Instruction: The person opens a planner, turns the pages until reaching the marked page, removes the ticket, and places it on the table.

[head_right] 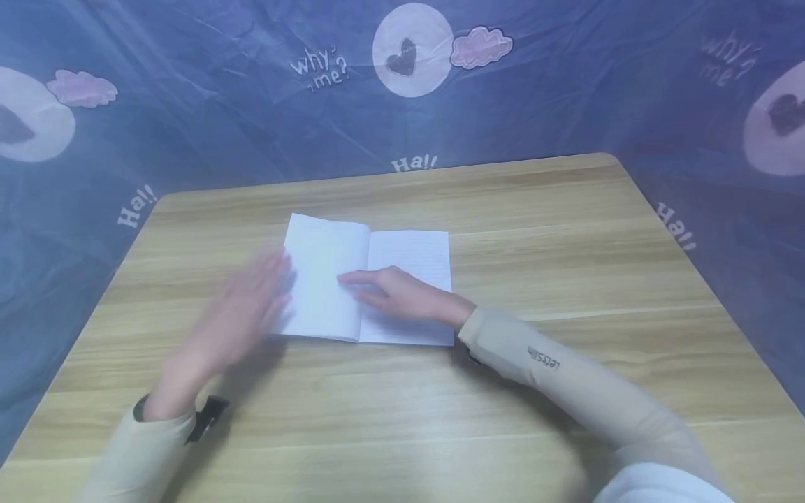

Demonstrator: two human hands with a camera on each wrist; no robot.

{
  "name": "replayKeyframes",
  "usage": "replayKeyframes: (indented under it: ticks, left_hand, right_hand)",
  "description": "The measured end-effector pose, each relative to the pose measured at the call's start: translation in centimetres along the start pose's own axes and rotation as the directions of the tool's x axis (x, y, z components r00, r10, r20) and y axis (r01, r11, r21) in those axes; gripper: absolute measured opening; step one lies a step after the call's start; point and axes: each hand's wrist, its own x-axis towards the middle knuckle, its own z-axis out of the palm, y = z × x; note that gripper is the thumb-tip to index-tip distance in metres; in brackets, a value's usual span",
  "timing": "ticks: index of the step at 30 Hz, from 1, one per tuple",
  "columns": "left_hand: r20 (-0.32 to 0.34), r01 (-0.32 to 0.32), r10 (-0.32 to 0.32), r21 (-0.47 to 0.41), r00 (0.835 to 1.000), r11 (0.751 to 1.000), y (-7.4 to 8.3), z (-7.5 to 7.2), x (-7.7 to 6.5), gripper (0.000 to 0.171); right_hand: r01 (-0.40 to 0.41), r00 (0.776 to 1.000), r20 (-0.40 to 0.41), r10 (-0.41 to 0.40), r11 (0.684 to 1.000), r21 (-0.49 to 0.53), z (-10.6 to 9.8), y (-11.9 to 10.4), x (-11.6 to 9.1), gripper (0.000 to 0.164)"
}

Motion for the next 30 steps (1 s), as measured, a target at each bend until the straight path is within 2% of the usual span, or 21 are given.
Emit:
replayKeyframes:
  ticks: [3, 6, 13, 20, 24, 30]
  left_hand:
    - [0.1, -0.05, 0.049, 0.001, 0.994, 0.999, 0.6, 1.2, 0.0, 0.063]
    - [0.173, -0.048, 0.047, -0.003, 0.984, 0.999, 0.8, 2.0, -0.2, 0.063]
    - [0.236, -0.02, 0.019, 0.003, 0.972, 1.0, 0.6, 2.5, -0.4, 0.062]
    - [0.238, -0.034, 0.032, 0.003, 0.971, 0.999, 0.5, 2.6, -0.2, 0.06]
    - [0.237, -0.037, 0.036, -0.001, 0.971, 0.999, 0.4, 2.7, -0.2, 0.06]
    - [0.244, -0.029, 0.031, -0.01, 0.969, 1.0, 0.2, 2.8, -0.2, 0.062]
  right_hand:
    - [0.012, 0.998, 0.065, -0.007, 0.997, -0.072, 0.4, 0.2, 0.5, 0.042]
    - [0.023, 0.992, 0.128, -0.007, 0.991, -0.129, 0.6, 0.2, 0.8, 0.044]
    - [0.051, 0.978, 0.208, -0.003, 0.973, -0.225, 1.0, -0.2, 1.0, 0.043]
    - [0.029, 0.98, 0.2, 0.023, 0.967, -0.254, 0.7, 0.0, 0.7, 0.044]
    - [0.021, 0.989, 0.148, 0.02, 0.962, -0.273, -0.5, 0.6, 0.3, 0.045]
    - [0.014, 0.998, 0.056, 0.002, 0.956, -0.292, -2.8, 2.9, -0.2, 0.046]
